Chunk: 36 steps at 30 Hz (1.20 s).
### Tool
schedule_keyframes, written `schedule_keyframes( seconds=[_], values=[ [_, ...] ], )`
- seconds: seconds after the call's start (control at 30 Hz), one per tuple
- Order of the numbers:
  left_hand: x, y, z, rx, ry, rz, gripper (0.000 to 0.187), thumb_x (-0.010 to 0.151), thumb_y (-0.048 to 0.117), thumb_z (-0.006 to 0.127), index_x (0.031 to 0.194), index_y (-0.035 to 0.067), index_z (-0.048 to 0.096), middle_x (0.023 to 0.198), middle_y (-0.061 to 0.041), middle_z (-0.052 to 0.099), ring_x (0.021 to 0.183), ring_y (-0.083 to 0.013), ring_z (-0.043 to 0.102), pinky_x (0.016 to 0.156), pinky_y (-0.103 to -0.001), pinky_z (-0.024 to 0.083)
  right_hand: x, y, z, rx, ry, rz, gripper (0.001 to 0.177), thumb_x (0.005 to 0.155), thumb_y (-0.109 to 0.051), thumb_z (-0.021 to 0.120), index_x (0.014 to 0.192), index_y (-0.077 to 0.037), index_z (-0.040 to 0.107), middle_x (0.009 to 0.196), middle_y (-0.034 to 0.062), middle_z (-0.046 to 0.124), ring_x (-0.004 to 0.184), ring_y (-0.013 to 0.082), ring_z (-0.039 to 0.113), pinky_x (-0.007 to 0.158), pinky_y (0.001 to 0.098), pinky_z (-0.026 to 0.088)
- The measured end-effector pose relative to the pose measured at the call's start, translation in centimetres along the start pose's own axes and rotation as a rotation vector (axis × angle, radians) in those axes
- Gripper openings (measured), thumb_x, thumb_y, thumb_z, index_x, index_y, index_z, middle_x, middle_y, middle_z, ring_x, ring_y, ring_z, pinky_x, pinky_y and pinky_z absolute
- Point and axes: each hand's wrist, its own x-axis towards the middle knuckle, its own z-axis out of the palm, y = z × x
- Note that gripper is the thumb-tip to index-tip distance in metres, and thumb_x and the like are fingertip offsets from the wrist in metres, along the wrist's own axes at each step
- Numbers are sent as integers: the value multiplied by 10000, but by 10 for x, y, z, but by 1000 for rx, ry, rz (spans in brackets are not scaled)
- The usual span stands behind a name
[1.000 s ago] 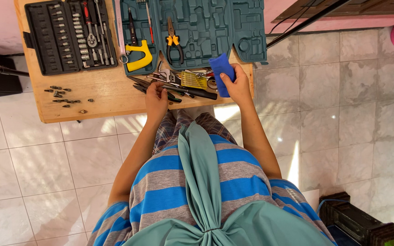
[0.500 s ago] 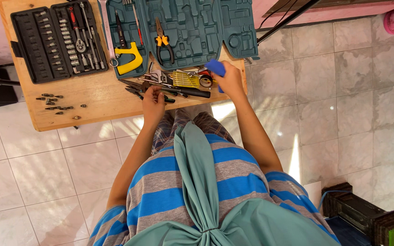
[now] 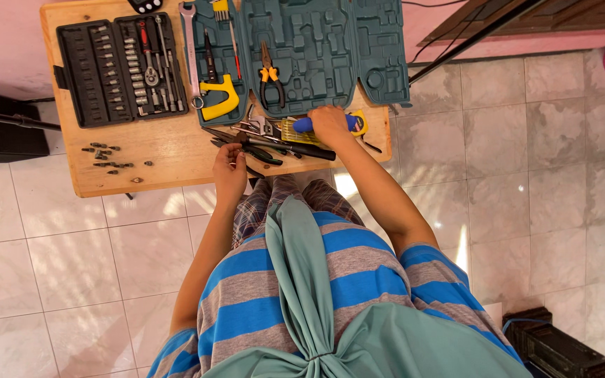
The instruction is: The person wipes small metal hardware pieces with a blue cloth and places them into a black organizer tray. They then wipe and place several tools, including pliers and screwdrivers, into a green toolbox on a wooden table.
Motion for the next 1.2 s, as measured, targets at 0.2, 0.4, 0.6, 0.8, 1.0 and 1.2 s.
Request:
schedule_keyframes(
  seconds=[0.2,0.4,0.6,0.8,1.0,1.2],
  values=[
    [4,-2,-4,27,11,1,181,993,54,620,1163,3,654,920,-75,677,795,-130,607,656,-270,490,-12,-2,-33,54,139,-16,286,800,-19,665,1033,-151,767,994,103,723,1022,326,661,880,496,472],
    [12,24,7,-50,-66,40,207,1008,70,629,1203,1,648,998,-88,697,852,-133,626,728,-272,517,-28,-13,-101,625,303,140,293,808,-61,805,1083,-98,712,1027,73,719,937,229,687,821,369,529],
    [20,94,26,-88,-281,210,314,1016,125,637,1296,-10,597,1126,-90,705,959,-129,693,804,-265,568,-41,-42,-120,1576,199,132,173,910,-89,798,1062,-46,729,998,12,733,926,108,676,839,279,549],
    [5,136,33,37,-478,47,237,1048,117,604,1245,-7,648,841,-118,687,706,-141,570,642,-300,487,-51,-61,-130,1723,182,139,188,936,-110,784,1094,-34,715,979,0,707,892,99,642,814,283,536],
    [-3,140,22,-111,-404,122,214,1029,65,563,1215,-3,647,880,-60,725,728,-83,680,663,-284,567,-65,-65,-169,1623,463,114,298,1016,-244,620,1258,-84,554,1036,-43,663,906,46,619,778,227,541],
    [-7,143,20,117,-251,336,211,988,33,631,1187,-32,659,949,-161,736,752,-225,729,668,-325,564,-79,-89,-200,1192,507,98,267,1046,-237,631,1177,-6,602,912,21,681,789,63,623,679,235,527]
  ],
)
